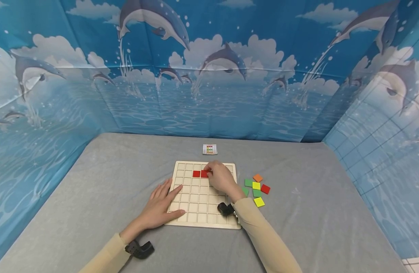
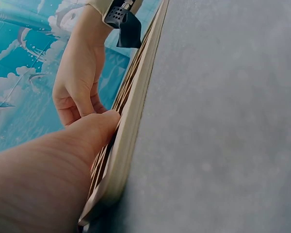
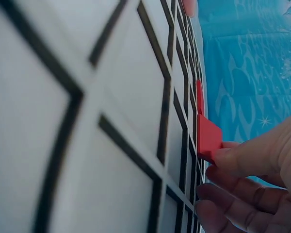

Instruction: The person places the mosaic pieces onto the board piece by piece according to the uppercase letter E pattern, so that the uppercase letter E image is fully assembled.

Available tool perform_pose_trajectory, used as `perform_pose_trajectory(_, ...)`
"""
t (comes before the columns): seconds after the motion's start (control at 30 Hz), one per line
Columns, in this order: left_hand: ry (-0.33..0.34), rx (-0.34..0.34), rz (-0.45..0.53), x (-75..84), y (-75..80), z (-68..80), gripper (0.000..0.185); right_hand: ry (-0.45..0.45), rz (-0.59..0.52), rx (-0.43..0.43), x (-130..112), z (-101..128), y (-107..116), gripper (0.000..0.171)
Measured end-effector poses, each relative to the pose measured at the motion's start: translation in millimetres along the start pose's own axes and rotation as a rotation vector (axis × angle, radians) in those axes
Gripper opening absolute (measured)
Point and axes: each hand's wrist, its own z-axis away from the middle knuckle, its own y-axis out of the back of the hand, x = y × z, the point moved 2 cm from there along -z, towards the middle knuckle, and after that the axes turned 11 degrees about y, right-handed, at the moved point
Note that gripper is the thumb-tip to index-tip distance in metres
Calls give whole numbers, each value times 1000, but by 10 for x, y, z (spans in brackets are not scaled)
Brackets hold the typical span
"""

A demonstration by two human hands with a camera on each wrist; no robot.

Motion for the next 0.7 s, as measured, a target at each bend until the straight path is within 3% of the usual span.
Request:
perform_pose_trajectory(0.43, 13, -9, 1, -2, 6, 9, 81, 97, 100, -3, 3, 33, 3, 15)
perform_pose_trajectory(0.7, 6, 0, -4, 5, 5, 8, 81, 140, 73, -56, 14, 146, 50, 21)
